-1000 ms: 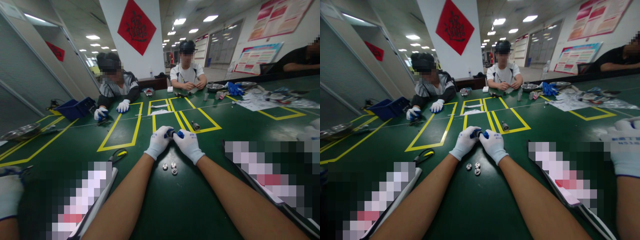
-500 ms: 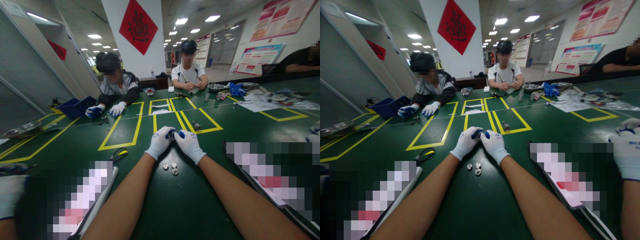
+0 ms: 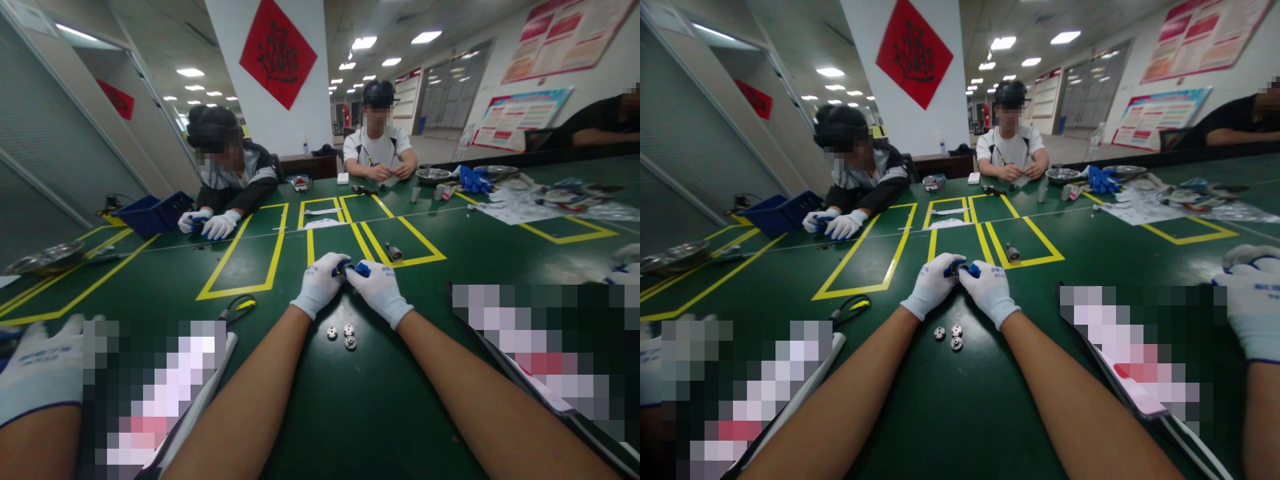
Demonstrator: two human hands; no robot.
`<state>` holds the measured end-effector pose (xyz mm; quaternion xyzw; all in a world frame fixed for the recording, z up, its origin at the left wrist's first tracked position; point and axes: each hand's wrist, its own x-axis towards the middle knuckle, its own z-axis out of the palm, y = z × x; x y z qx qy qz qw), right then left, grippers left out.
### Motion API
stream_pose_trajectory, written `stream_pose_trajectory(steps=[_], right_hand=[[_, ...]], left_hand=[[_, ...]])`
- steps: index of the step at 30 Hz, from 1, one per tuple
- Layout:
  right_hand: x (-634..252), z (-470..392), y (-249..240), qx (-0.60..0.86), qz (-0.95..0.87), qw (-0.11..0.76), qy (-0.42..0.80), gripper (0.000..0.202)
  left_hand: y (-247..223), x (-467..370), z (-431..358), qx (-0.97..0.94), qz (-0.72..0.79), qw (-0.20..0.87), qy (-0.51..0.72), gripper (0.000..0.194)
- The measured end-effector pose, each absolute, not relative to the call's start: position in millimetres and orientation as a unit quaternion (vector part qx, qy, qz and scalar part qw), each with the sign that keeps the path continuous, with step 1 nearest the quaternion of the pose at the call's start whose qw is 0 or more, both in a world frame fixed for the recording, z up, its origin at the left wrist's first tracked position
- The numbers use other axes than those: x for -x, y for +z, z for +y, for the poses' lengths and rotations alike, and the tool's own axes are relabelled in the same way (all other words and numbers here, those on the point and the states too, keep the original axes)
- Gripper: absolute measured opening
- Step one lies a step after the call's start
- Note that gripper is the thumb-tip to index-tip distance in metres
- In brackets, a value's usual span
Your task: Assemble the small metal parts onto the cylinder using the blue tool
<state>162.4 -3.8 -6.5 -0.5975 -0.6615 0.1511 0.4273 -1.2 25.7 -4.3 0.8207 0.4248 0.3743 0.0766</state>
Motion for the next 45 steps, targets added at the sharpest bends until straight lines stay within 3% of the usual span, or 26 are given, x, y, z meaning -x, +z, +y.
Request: stream_pose_trajectory(steps=[45], right_hand=[[-161.2, -6.9, -3.5, 0.599, -0.673, 0.412, 0.14, 0.042]], left_hand=[[-2.3, 0.6, 24.2, -0.816, 0.414, 0.071, 0.398, 0.035]])
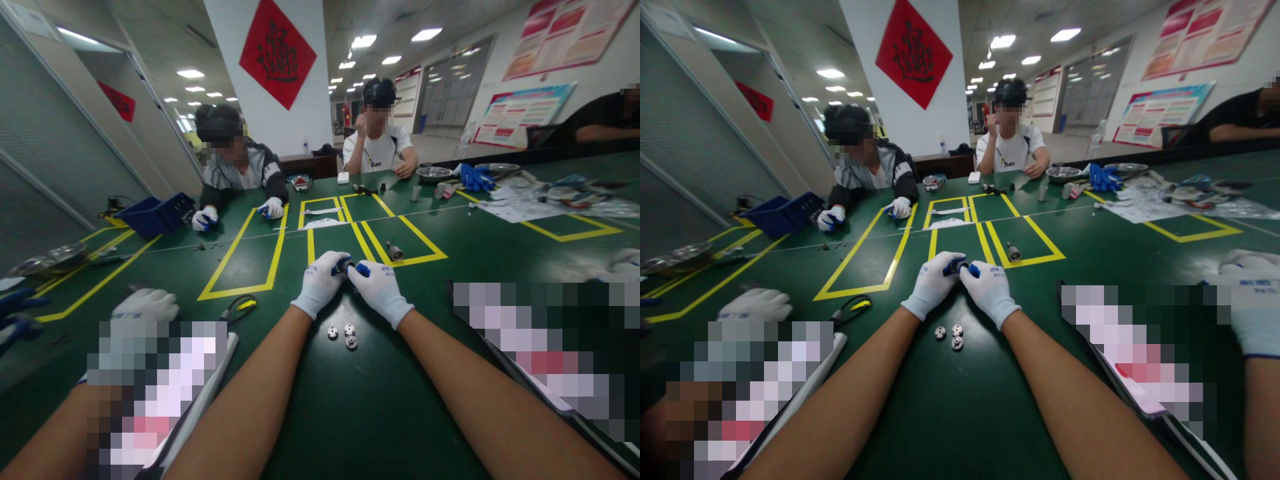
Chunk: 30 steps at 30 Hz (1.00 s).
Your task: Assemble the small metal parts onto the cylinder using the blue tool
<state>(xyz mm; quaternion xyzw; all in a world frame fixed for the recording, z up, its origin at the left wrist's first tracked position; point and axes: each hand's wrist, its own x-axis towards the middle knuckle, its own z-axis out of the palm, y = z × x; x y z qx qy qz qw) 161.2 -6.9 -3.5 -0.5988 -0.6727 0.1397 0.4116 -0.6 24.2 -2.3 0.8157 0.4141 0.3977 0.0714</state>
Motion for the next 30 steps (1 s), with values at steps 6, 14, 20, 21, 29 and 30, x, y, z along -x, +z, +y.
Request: stream_pose_trajectory(steps=[6, 14, 20, 21, 29, 30], right_hand=[[-160, -7, -3, 0.619, -0.661, 0.405, 0.125, 0.041], [-160, -9, -2, 0.619, -0.625, 0.465, 0.103, 0.043], [-162, -8, -2, 0.612, -0.623, 0.474, 0.11, 0.037], [-162, -7, -2, 0.607, -0.626, 0.476, 0.113, 0.035], [-160, -1, -11, 0.562, -0.652, 0.497, 0.111, 0.037], [-160, 0, -12, 0.552, -0.661, 0.498, 0.106, 0.042]], left_hand=[[-2, 1, 25, -0.814, 0.423, 0.078, 0.391, 0.037], [0, 1, 25, -0.8, 0.439, 0.088, 0.4, 0.032], [2, 1, 24, -0.802, 0.437, 0.084, 0.398, 0.032], [2, 1, 24, -0.801, 0.438, 0.084, 0.398, 0.032], [-1, 2, 27, -0.8, 0.447, 0.088, 0.391, 0.03], [-1, 1, 27, -0.802, 0.446, 0.088, 0.389, 0.031]])
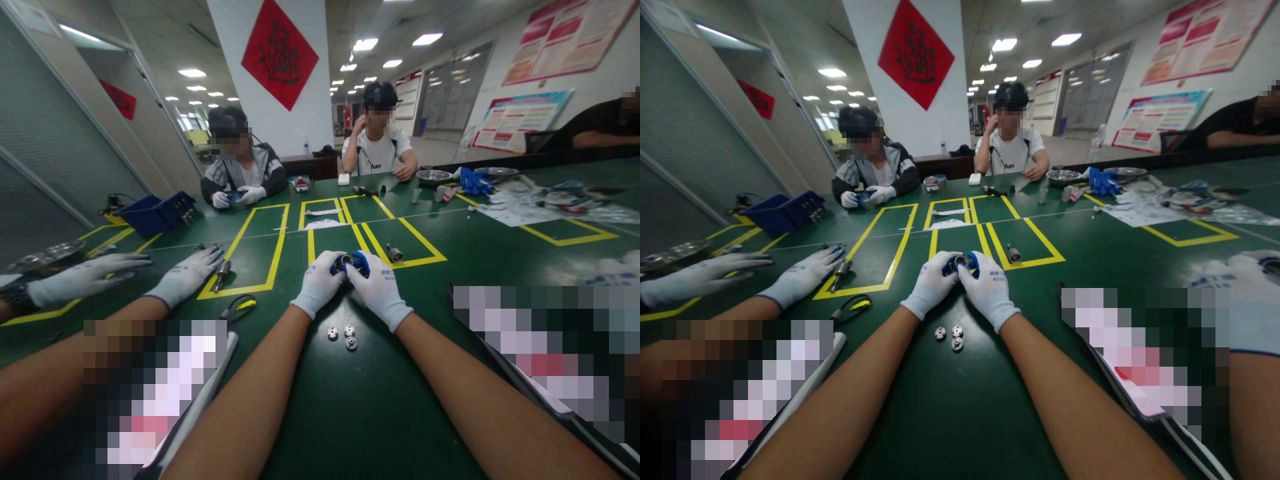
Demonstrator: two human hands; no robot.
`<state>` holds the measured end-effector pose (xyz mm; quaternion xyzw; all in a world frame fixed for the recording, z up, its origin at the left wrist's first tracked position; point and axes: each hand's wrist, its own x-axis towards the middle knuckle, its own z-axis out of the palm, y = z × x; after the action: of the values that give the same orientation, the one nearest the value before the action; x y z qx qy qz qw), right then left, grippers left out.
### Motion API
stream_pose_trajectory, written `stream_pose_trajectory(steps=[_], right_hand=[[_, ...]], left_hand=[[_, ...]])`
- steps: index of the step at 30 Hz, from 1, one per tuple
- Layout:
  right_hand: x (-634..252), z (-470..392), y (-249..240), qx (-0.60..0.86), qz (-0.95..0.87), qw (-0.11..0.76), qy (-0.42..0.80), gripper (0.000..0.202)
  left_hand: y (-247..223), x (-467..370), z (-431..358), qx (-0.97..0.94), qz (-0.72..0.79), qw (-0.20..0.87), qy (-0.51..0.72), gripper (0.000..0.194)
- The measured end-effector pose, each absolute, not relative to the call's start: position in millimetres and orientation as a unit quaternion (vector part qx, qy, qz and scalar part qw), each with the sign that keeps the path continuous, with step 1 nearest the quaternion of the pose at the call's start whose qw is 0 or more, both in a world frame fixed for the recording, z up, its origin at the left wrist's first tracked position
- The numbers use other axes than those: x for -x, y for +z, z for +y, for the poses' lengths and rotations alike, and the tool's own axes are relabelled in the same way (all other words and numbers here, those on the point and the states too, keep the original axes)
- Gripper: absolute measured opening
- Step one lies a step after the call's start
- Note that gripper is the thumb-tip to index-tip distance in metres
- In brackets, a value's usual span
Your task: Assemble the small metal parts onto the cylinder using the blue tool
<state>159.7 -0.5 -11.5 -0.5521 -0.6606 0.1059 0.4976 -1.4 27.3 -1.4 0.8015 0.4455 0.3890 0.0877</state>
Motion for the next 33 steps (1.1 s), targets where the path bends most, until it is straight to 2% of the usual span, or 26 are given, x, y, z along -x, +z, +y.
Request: stream_pose_trajectory(steps=[4, 9, 14, 17, 23, 30, 33], right_hand=[[-159, -2, -12, 0.54, -0.677, 0.488, 0.106, 0.048], [-158, -3, -11, 0.553, -0.689, 0.458, 0.102, 0.042], [-161, 0, -13, 0.605, -0.658, 0.442, 0.072, 0.042], [-164, 3, -13, 0.629, -0.648, 0.425, 0.059, 0.042], [-168, 1, -11, 0.668, -0.648, 0.362, 0.041, 0.047], [-168, -1, -10, 0.668, -0.668, 0.327, 0.037, 0.044], [-168, -1, -10, 0.668, -0.668, 0.325, 0.037, 0.042]], left_hand=[[-4, 0, 28, -0.808, 0.441, 0.089, 0.381, 0.032], [-5, 1, 28, -0.808, 0.449, 0.103, 0.368, 0.039], [-2, 4, 23, -0.823, 0.431, 0.117, 0.351, 0.063], [-1, 4, 21, -0.819, 0.431, 0.115, 0.36, 0.069], [-4, 1, 25, -0.714, 0.584, 0.047, 0.383, 0.059], [40, 24, 53, -0.685, 0.706, -0.009, 0.18, 0.035], [67, 62, 70, -0.635, 0.765, -0.018, 0.106, 0.038]])
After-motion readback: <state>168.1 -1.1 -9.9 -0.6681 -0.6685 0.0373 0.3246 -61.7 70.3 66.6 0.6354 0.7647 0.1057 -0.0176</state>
